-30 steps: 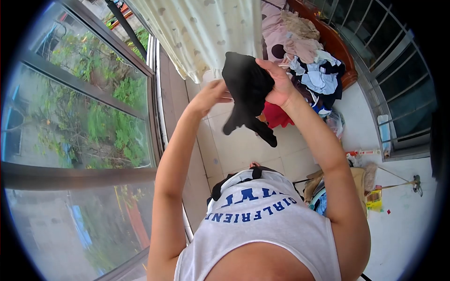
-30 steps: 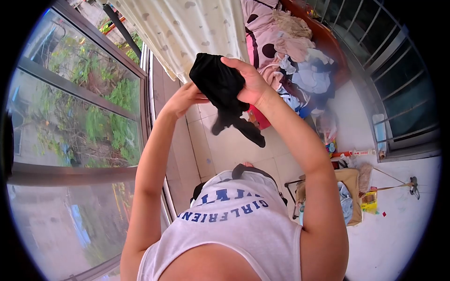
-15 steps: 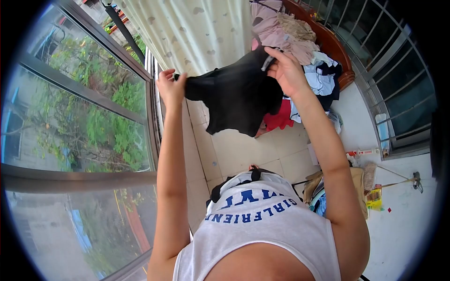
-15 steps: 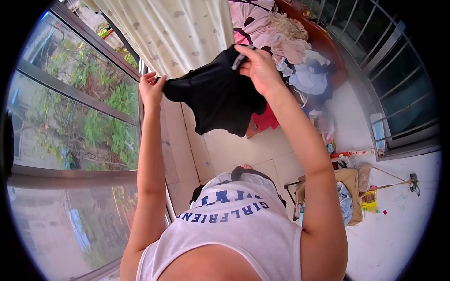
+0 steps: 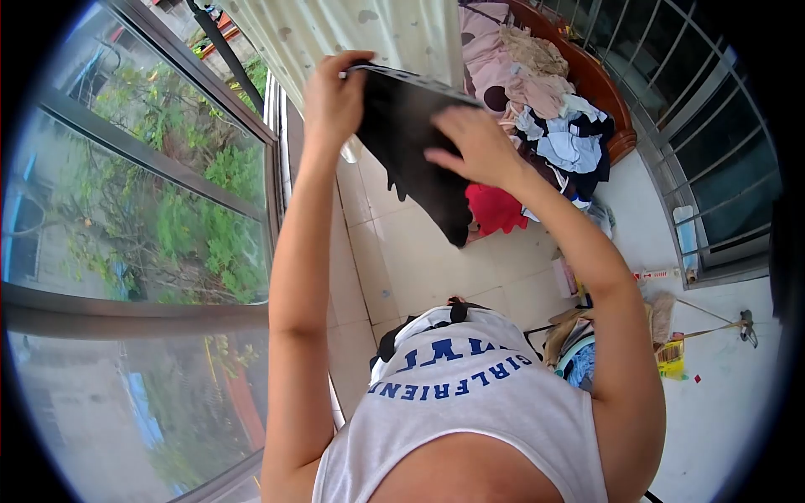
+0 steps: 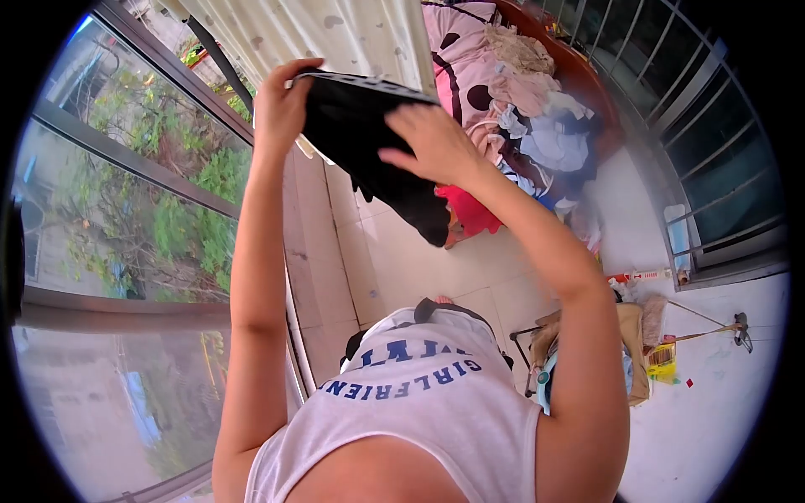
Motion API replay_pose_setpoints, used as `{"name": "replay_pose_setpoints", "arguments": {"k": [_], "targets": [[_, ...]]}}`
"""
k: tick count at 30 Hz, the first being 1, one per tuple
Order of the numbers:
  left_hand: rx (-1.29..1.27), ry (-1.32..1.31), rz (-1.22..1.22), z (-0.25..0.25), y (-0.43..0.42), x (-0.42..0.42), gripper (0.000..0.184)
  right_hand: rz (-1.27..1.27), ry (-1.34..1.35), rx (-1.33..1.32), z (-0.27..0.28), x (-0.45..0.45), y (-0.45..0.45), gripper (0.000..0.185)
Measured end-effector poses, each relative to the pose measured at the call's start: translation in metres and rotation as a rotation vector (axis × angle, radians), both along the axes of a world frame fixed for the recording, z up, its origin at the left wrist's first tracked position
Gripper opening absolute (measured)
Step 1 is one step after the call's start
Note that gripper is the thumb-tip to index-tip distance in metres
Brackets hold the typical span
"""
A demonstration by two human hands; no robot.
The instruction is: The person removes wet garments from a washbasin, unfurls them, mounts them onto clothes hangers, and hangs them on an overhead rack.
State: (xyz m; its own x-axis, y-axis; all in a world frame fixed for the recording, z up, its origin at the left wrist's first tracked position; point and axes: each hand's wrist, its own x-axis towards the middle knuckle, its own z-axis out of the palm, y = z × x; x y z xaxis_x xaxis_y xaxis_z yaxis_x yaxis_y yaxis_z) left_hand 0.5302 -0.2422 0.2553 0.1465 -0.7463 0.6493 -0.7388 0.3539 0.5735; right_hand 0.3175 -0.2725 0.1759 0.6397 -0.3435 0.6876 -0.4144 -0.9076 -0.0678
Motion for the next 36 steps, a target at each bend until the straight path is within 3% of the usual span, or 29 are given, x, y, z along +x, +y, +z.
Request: {"name": "replay_pose_setpoints", "arguments": {"k": [2, 6, 10, 11, 12, 14, 16, 17, 18, 20, 22, 24, 25, 27, 30, 32, 34, 36], "targets": [[-0.021, 0.113, -0.006, -0.008, -0.015, 0.038, 0.024, 0.122, 0.348, 0.05, -0.025, -0.024, -0.012, 0.033], [0.168, -0.059, 0.104, -0.02, -0.008, 0.05, 0.021, 0.076, 0.208, -0.084, -0.007, -0.054, -0.034, 0.019], [-0.069, -0.065, 0.154, -0.036, 0.0, 0.039, 0.019, -0.108, -0.109, -0.096, 0.031, -0.045, -0.009, 0.015], [0.086, -0.24, 0.237, -0.061, -0.006, 0.04, 0.018, -0.035, -0.097, -0.068, 0.018, -0.038, -0.003, 0.015], [0.426, -0.376, 0.156, -0.088, -0.013, 0.046, 0.019, 0.109, 0.191, 0.016, 0.002, -0.038, -0.003, 0.014], [0.421, -0.119, 0.018, -0.091, -0.002, 0.053, 0.02, -0.032, 0.751, 0.203, -0.014, -0.047, -0.009, 0.012], [0.348, 0.061, 0.141, -0.072, 0.003, 0.064, 0.02, -0.092, 0.165, 0.095, 0.004, -0.063, -0.023, 0.013], [0.299, -0.022, 0.149, -0.072, -0.003, 0.065, 0.019, -0.065, 0.107, 0.085, 0.017, -0.063, -0.019, 0.014], [0.269, -0.1, 0.161, -0.078, -0.003, 0.063, 0.019, -0.078, 0.18, 0.13, 0.01, -0.06, -0.018, 0.017], [0.393, 0.051, 0.124, -0.052, 0.002, 0.051, 0.019, -0.075, 0.47, 0.1, 0.01, -0.055, -0.007, 0.021], [0.208, -0.053, 0.113, -0.053, -0.007, 0.062, 0.017, -0.099, 0.459, 0.052, 0.023, -0.053, -0.007, 0.028], [0.29, 0.098, 0.145, -0.048, -0.007, 0.061, 0.019, -0.283, 0.063, 0.305, 0.04, -0.047, -0.002, 0.031], [0.292, 0.102, 0.149, -0.048, -0.008, 0.06, 0.019, -0.355, 0.107, 0.178, 0.034, -0.043, -0.004, 0.028], [0.37, 0.4, -0.071, -0.045, -0.011, 0.057, 0.02, -0.379, 0.153, 0.18, 0.022, -0.034, -0.004, 0.026], [0.341, 0.636, -0.279, -0.035, -0.002, 0.042, 0.02, -0.422, 0.233, 0.145, 0.017, -0.032, -0.02, 0.021], [0.315, 0.717, -0.303, -0.033, 0.001, 0.043, 0.019, -0.135, -0.359, 0.991, 0.024, -0.031, -0.028, 0.018], [0.334, 1.052, -0.326, -0.031, 0.003, 0.044, 0.017, 0.148, -0.719, 1.125, 0.022, -0.024, -0.041, 0.013], [0.232, 0.985, -0.338, -0.036, 0.001, 0.049, 0.012, -0.111, -0.567, 1.033, 0.054, -0.026, -0.026, 0.016]]}}
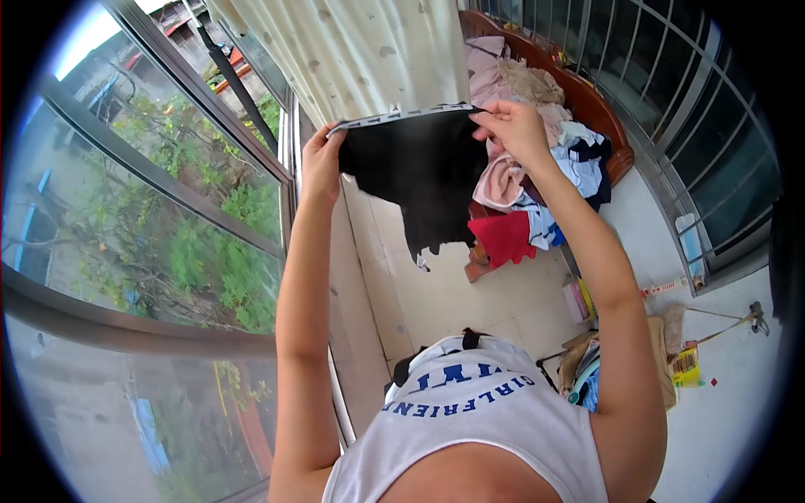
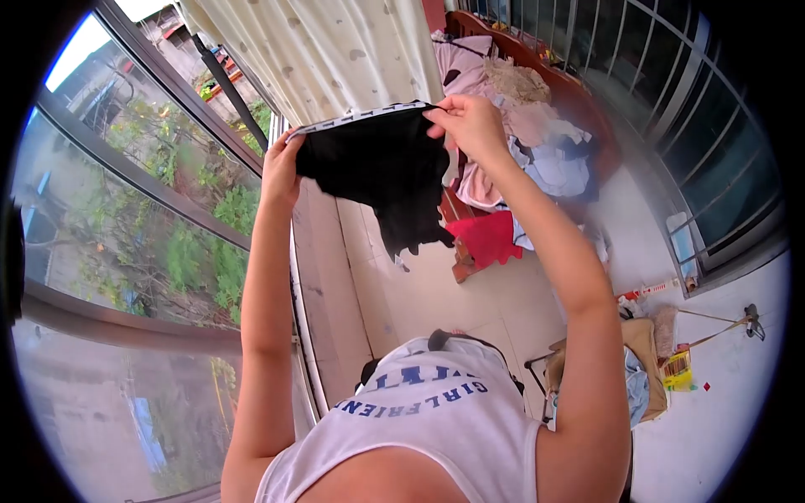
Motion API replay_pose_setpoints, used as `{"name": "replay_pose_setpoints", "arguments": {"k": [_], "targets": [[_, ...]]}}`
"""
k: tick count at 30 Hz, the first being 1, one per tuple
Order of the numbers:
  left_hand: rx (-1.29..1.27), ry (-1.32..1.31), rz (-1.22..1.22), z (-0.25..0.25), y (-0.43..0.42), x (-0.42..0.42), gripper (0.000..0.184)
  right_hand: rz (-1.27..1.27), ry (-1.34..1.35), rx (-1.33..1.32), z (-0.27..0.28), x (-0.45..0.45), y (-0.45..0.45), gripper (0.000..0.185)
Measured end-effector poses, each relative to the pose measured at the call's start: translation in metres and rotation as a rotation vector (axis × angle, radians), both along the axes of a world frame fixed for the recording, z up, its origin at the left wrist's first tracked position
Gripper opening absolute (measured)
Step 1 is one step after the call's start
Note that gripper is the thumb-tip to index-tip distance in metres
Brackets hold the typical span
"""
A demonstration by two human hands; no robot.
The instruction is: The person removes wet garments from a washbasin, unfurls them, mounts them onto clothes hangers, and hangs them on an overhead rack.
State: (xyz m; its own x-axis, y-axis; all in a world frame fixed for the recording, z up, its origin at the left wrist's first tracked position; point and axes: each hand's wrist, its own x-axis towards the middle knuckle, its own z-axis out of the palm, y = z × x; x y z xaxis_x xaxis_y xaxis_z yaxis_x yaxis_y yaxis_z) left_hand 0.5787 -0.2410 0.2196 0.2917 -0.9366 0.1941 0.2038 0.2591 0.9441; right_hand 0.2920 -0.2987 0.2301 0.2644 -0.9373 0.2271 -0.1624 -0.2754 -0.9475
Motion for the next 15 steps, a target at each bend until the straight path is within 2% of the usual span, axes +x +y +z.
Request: {"name": "replay_pose_setpoints", "arguments": {"k": [2, 4, 5, 6, 7, 8, 9, 10, 12, 13, 14, 15], "targets": [[-0.122, -0.403, 0.078, -0.001, 0.002, 0.008, 0.011, -0.367, 0.361, -0.487, 0.01, -0.001, 0.01, 0.017], [-0.075, -0.933, 0.274, -0.013, 0.005, 0.013, 0.015, -0.356, 0.584, -0.727, -0.02, 0.003, -0.008, 0.015], [-0.15, -1.074, 0.235, -0.015, 0.008, 0.015, 0.022, -0.302, 0.607, -0.701, -0.02, 0.001, -0.011, 0.014], [-0.009, -1.132, 0.183, 0.0, 0.016, 0.014, 0.022, -0.248, 0.634, -0.667, -0.016, 0.0, -0.01, 0.012], [0.074, -1.11, 0.204, 0.009, 0.016, 0.02, 0.024, -0.273, 0.573, -0.635, -0.001, -0.001, -0.005, 0.013], [0.045, -1.044, 0.251, 0.011, 0.013, 0.028, 0.025, -0.299, 0.513, -0.615, 0.016, -0.003, -0.002, 0.014], [0.001, -0.985, 0.326, 0.018, 0.013, 0.025, 0.026, -0.295, 0.392, -0.724, 0.012, 0.005, -0.009, 0.015], [-0.14, -0.832, 0.281, 0.003, -0.004, 0.032, 0.028, -0.279, 0.277, -0.812, 0.0, 0.014, -0.016, 0.016], [0.05, -1.098, 0.107, 0.045, 0.018, 0.013, 0.03, -0.045, 0.562, -0.766, -0.003, 0.025, -0.016, 0.017], [0.067, -0.969, -0.016, 0.053, 0.013, 0.018, 0.033, -0.042, 0.538, -0.7, 0.008, 0.027, -0.013, 0.017], [0.075, -0.832, -0.002, 0.06, 0.013, 0.023, 0.027, -0.17, 0.389, -0.688, 0.021, 0.03, -0.016, 0.017], [0.044, -0.609, -0.055, 0.069, 0.011, 0.026, 0.025, -0.121, 0.37, -0.612, 0.041, 0.028, -0.021, 0.017]]}}
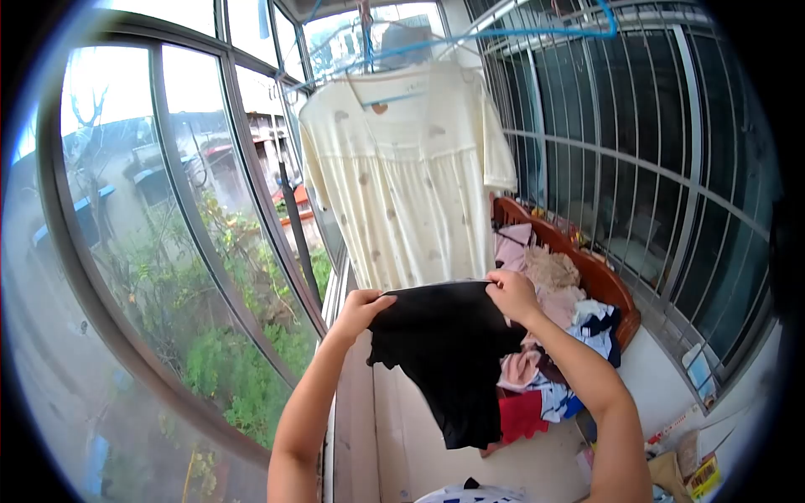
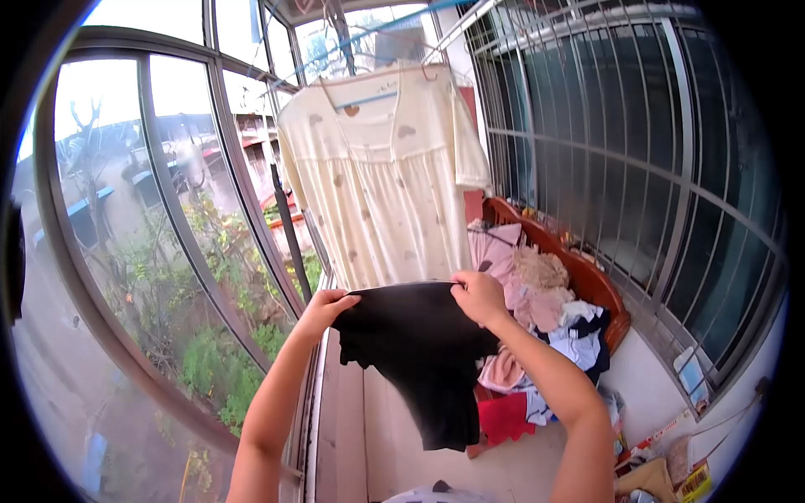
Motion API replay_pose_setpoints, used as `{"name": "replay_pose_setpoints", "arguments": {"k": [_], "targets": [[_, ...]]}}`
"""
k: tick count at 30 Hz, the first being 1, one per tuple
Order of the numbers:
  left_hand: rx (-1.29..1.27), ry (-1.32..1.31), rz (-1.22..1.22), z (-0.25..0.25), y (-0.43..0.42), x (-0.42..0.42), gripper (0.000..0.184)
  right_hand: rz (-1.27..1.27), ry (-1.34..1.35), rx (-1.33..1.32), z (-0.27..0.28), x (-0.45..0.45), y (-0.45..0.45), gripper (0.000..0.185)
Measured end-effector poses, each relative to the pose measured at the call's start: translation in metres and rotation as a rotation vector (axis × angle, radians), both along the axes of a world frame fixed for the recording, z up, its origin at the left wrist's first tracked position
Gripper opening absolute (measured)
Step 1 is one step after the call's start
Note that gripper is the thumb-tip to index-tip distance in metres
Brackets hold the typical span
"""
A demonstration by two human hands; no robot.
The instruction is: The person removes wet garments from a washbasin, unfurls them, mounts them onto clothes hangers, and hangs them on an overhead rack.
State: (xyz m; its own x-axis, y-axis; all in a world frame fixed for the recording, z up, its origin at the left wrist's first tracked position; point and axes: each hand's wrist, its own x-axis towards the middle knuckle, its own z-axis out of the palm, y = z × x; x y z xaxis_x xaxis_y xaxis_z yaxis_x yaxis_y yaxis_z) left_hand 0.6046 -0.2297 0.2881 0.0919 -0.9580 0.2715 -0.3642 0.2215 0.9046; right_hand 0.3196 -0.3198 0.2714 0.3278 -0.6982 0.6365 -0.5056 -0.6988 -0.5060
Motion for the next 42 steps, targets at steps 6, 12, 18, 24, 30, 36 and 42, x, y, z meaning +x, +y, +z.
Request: {"name": "replay_pose_setpoints", "arguments": {"k": [6, 12, 18, 24, 30, 36, 42], "targets": [[0.089, 0.488, -0.112, 0.061, 0.017, -0.035, 0.025, 0.668, 0.065, 0.294, 0.1, 0.008, -0.029, 0.021], [0.094, 0.31, -0.192, 0.08, 0.009, -0.067, 0.031, -0.228, -0.387, -0.878, 0.293, 0.024, -0.055, 0.044], [0.059, 0.376, -0.168, 0.097, -0.002, -0.056, 0.023, -0.348, -0.162, -0.685, 0.357, 0.039, -0.119, 0.043], [-0.072, 0.399, 0.053, 0.171, -0.014, -0.039, 0.023, 0.295, -0.399, -0.198, 0.328, 0.056, -0.075, 0.026], [-0.272, 0.456, 0.067, 0.233, -0.011, -0.043, 0.029, 0.299, -0.714, -0.164, 0.316, 0.056, -0.053, 0.026], [-0.206, 0.304, 0.063, 0.186, -0.006, -0.017, 0.028, 0.231, -0.722, -0.103, 0.206, -0.001, -0.045, 0.025], [0.008, 0.385, 0.094, 0.05, 0.003, -0.012, 0.031, 0.016, -0.629, -0.013, 0.01, -0.083, -0.009, 0.021]]}}
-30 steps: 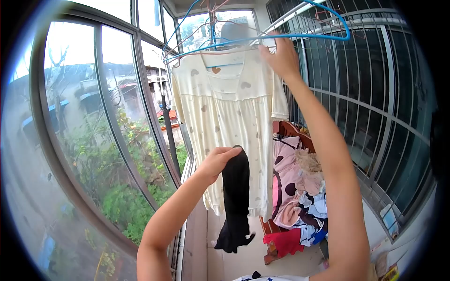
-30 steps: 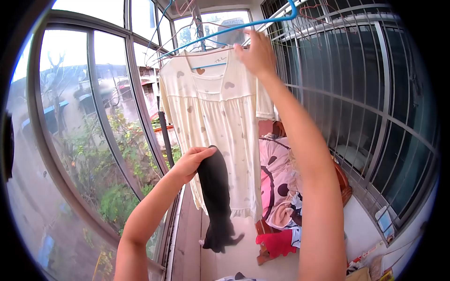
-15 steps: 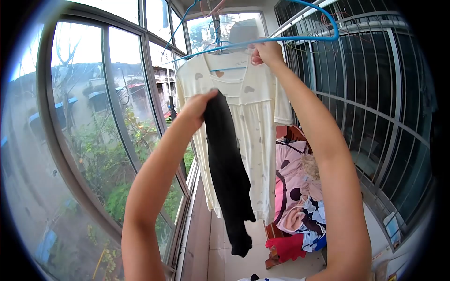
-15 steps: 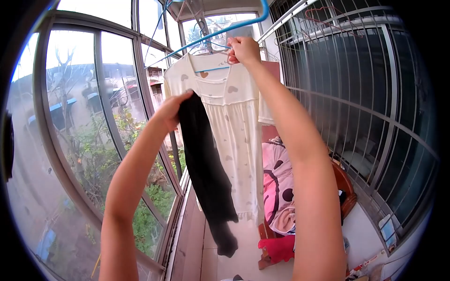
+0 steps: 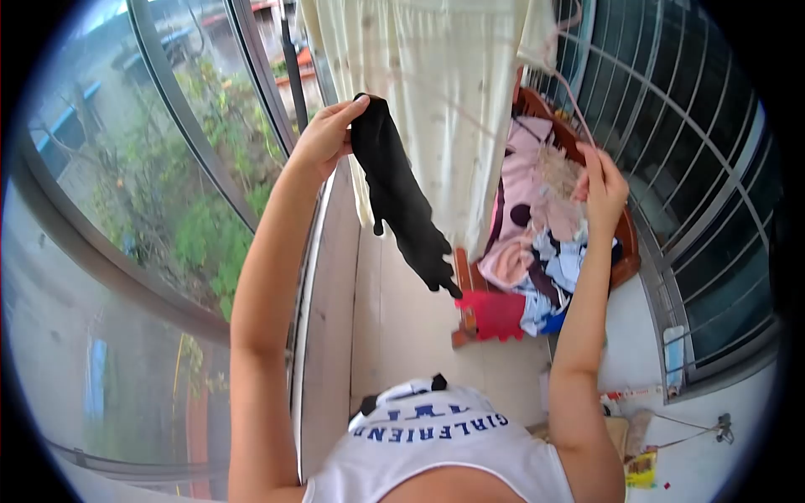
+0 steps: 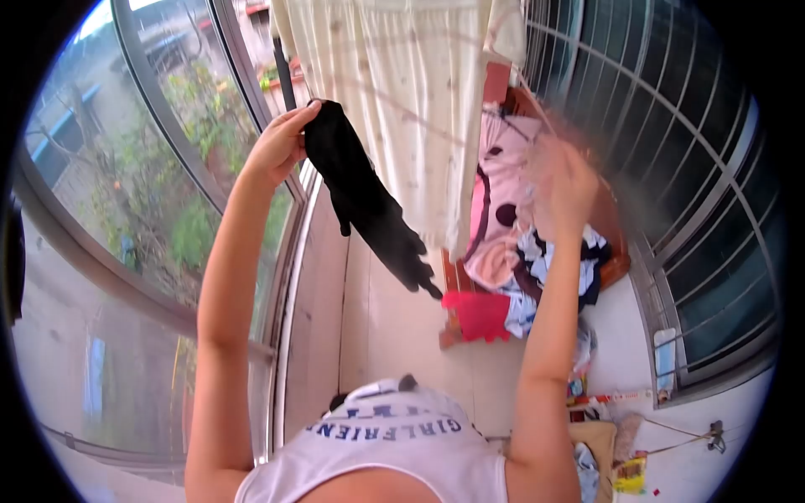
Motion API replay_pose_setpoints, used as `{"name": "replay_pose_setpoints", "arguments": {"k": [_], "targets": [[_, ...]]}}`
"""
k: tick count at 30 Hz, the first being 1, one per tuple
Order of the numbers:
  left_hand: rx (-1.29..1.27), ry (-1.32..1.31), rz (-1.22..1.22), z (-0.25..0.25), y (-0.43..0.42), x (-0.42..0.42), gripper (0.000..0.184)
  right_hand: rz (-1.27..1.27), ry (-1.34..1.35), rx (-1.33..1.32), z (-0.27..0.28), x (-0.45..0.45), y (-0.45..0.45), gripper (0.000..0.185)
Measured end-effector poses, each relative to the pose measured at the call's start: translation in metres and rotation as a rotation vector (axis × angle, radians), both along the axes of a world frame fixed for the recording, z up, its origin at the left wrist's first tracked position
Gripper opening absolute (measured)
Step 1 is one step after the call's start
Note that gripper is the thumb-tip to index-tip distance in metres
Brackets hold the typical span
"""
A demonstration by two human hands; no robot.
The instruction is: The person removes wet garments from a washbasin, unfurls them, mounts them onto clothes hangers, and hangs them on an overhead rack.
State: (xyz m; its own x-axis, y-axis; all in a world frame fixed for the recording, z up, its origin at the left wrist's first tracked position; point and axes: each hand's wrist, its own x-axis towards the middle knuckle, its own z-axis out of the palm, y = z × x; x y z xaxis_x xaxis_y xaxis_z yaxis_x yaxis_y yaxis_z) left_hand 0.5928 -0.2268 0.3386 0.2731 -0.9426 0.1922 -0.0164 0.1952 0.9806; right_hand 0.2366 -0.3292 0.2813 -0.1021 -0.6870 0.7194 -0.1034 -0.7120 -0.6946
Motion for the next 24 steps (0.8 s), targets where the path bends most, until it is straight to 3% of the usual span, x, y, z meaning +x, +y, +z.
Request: {"name": "replay_pose_setpoints", "arguments": {"k": [3, 7, 9, 11, 13, 17, 19, 20, 22, 24], "targets": [[0.074, 0.085, -0.013, -0.061, -0.003, -0.001, 0.031, -0.117, 0.138, 0.053, -0.071, -0.044, 0.006, 0.017], [0.166, 0.018, -0.008, -0.103, 0.004, -0.016, 0.03, -0.161, 0.267, 0.091, -0.088, -0.062, 0.038, 0.017], [0.148, -0.186, 0.027, -0.122, 0.0, -0.012, 0.03, -0.231, 0.384, -0.027, -0.094, -0.069, 0.037, 0.017], [0.14, -0.188, 0.047, -0.127, 0.009, -0.018, 0.031, -0.219, 0.38, -0.01, -0.091, -0.068, 0.046, 0.016], [0.201, -0.622, 0.208, -0.128, 0.017, -0.016, 0.028, -0.241, 0.405, 0.016, -0.09, -0.067, 0.051, 0.014], [0.168, -0.682, 0.289, -0.139, 0.031, -0.025, 0.029, -0.146, 0.43, 0.012, -0.09, -0.05, 0.055, 0.013], [0.202, -0.674, 0.25, -0.144, 0.035, -0.031, 0.028, -0.138, 0.499, -0.097, -0.084, -0.032, 0.057, 0.01], [0.202, -0.688, 0.211, -0.146, 0.036, -0.034, 0.029, -0.089, 0.471, 0.023, -0.078, -0.023, 0.061, 0.014], [0.2, -0.701, 0.164, -0.147, 0.039, -0.037, 0.03, -0.152, 0.464, -0.114, -0.075, -0.006, 0.058, 0.012], [-0.044, -0.808, 0.142, -0.146, 0.044, -0.036, 0.026, -0.195, 0.449, -0.151, -0.078, 0.001, 0.05, 0.012]]}}
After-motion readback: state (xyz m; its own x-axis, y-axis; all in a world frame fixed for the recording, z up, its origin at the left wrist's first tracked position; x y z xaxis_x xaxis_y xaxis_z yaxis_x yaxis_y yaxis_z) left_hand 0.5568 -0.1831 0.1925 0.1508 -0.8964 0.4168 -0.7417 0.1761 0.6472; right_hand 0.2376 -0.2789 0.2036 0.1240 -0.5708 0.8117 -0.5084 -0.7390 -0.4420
